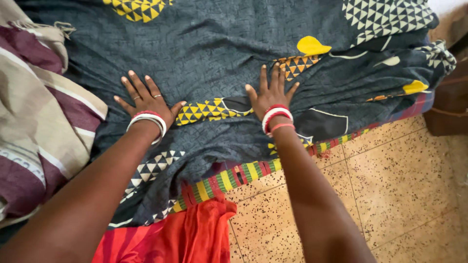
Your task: The person folds a patterned bedsheet on a bed by hand, smoothing and aligning the fabric repeatedly to create a neat rectangular shape. The person uses both hands to press and adjust the sheet without any tools.
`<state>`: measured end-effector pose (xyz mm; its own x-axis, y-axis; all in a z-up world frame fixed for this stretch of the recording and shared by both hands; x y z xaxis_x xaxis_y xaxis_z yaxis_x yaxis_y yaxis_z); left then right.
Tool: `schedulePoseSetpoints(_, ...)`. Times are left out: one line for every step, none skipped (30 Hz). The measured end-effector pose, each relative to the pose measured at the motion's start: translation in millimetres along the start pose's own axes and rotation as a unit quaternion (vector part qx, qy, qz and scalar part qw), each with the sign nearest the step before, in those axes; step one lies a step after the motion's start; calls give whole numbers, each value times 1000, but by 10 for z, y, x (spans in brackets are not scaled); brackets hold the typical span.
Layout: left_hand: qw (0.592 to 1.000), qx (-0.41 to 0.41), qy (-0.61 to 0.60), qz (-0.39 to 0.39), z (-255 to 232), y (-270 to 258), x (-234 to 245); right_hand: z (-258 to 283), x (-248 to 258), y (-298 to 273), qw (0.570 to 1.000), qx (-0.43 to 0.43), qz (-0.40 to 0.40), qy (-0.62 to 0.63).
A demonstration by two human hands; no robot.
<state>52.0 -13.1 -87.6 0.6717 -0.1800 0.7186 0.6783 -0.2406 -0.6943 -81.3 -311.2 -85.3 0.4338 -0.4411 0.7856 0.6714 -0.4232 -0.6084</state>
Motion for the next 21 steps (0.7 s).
schedulePoseSetpoints(1000, 5, -5, 6, 4, 20, -2, -27, 42, -11, 1000, 9, -1, -12)
schedulePoseSetpoints(1000, 13, -9, 13, 28, 7, -17, -33, 56, -40, 1000, 19, 0, -22)
schedulePoseSetpoints(1000, 10, -8, 12, 37, -13, -21, -35, 69, -72, 1000, 23, -6, -19)
schedulePoseSetpoints(1000, 6, -9, 10, 32, -11, -14, -35, 97, -80, 999, 26, -13, -17)
schedulePoseSetpoints(1000, 2, -9, 7, 25, -7, -5, -26, 122, -81, 999, 29, -21, -15)
schedulePoseSetpoints(1000, 2, -10, 9, 26, -8, 2, -21, 127, -80, 999, 25, -21, -12)
schedulePoseSetpoints(1000, 2, -11, 10, 27, -7, 9, -13, 127, -79, 1000, 21, -21, -10)
schedulePoseSetpoints(1000, 1, -13, 14, 30, -20, -5, -11, 108, -95, 1000, 15, -19, -8)
schedulePoseSetpoints(1000, 3, -12, 13, 47, -43, -15, 1, 82, -108, 1000, 12, -15, -7)
schedulePoseSetpoints(1000, 3, -12, 11, 36, -38, -6, -4, 83, -100, 1000, 9, -14, -6)
schedulePoseSetpoints(1000, 3, -12, 8, 24, -32, 5, -13, 87, -89, 1000, 5, -13, -5)
schedulePoseSetpoints(1000, 3, -14, 8, 17, -24, 13, -15, 90, -81, 1000, 6, -13, -5)
schedulePoseSetpoints(1000, 4, -16, 8, 15, -25, 16, -16, 90, -77, 1000, 7, -13, -4)
schedulePoseSetpoints(1000, 4, -17, 9, 27, -37, 10, -9, 73, -88, 1000, 7, -12, -3)
schedulePoseSetpoints(1000, 5, -13, 13, 28, -34, 6, -9, 65, -92, 1000, 5, -12, -4)
schedulePoseSetpoints(1000, 7, -10, 17, 29, -31, 0, -8, 58, -92, 1000, 4, -10, -6)
schedulePoseSetpoints(1000, 9, -7, 21, 29, -28, -7, -4, 53, -91, 1000, 3, -9, -7)
schedulePoseSetpoints(1000, 7, -8, 16, 19, -17, 7, -5, 56, -81, 1000, 1, -7, -9)
schedulePoseSetpoints(1000, 4, -9, 11, 15, -20, 14, -4, 57, -76, 1000, -1, -5, -11)
schedulePoseSetpoints(1000, 4, -10, 6, 20, -28, 14, -1, 57, -70, 1000, -1, -1, -13)
schedulePoseSetpoints(1000, 4, -10, 6, 16, -25, 8, -1, 65, -64, 1000, -1, -1, -13)
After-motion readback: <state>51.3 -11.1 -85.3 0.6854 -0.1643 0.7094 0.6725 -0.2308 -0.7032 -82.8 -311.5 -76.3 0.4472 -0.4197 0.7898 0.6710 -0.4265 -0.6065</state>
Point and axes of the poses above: each hand's wrist, its own y-axis towards the middle knuckle, its own x-axis out of the back of the hand, z = x × y, the point moved 8 cm from there along y, towards the middle knuckle, and after that the axes turned 8 degrees about z, right-handed, at the moved point
